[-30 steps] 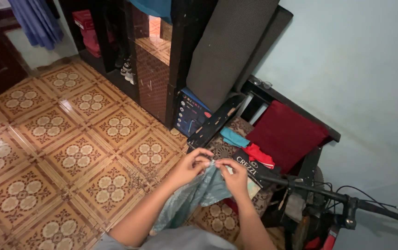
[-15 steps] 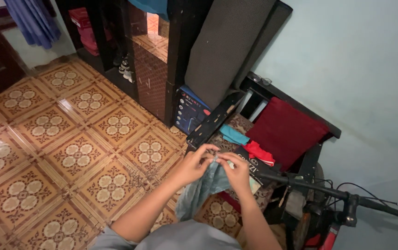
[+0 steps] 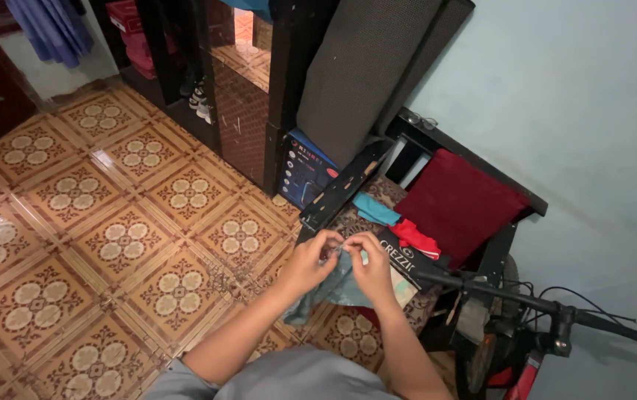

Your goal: Wrapping a patterned cloth around the handlebars of a bicycle.

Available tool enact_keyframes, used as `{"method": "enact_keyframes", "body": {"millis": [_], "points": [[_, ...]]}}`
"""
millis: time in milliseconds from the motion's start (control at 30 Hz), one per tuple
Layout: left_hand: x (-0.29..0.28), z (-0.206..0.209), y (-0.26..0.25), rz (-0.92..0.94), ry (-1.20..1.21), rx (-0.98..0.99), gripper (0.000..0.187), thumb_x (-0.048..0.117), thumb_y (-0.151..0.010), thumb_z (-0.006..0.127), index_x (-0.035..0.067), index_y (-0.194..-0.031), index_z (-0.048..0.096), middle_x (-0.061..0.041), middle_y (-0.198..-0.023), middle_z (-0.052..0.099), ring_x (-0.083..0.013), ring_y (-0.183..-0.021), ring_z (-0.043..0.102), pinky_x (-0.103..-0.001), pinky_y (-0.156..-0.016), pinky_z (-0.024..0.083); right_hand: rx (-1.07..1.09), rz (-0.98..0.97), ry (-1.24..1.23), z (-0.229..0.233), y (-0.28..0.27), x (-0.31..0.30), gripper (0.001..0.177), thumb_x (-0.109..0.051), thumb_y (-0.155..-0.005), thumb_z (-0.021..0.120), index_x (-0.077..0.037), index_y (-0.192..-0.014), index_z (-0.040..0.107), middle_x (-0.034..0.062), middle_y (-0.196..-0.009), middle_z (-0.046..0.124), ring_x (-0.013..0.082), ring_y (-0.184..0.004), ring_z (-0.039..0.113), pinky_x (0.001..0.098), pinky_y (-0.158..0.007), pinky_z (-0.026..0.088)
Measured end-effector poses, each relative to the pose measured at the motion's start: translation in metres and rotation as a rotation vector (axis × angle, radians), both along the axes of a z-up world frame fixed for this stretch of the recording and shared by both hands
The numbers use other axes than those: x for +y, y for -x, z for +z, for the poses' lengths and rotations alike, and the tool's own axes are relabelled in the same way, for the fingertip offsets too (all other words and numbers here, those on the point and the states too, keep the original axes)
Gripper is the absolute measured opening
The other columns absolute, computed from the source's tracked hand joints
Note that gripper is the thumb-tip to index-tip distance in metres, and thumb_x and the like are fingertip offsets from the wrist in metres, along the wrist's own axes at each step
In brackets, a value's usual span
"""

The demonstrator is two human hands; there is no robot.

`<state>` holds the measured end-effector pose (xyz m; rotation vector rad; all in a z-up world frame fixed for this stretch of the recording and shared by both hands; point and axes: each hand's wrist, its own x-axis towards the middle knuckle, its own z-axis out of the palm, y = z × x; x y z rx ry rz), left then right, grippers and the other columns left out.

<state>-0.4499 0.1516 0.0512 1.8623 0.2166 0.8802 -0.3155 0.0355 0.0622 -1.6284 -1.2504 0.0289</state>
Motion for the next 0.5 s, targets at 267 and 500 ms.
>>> {"method": "enact_keyframes", "body": {"millis": [267, 500], "points": [[0.004, -0.028, 0.001, 0.068, -0.144, 0.045, 0.015, 0.007, -0.09, 0.07, 0.004, -0.103, 0.063, -0.015, -0.096, 0.073, -0.0323, -0.086, 0.073, -0.038, -0.072, 0.057, 0.024, -0.043, -0.053, 0.011, 0.001, -0.005, 0.009, 0.006, -0.09, 0.068, 0.003, -0.098, 0.065, 0.0093, -0.095, 0.066, 0.0183, -0.08, 0.064, 0.0289, -0.074, 0.052], [0.005, -0.035, -0.004, 0.02, -0.042, 0.067, 0.016, 0.012, -0.091, 0.069, 0.007, -0.107, 0.07, -0.013, -0.099, 0.075, -0.0296, -0.084, 0.075, -0.037, -0.072, 0.059, 0.025, -0.065, -0.062, 0.011, -0.009, -0.008, 0.008, 0.005, -0.09, 0.068, 0.002, -0.098, 0.065, 0.0091, -0.095, 0.067, 0.0168, -0.08, 0.064, 0.0274, -0.074, 0.051]]}}
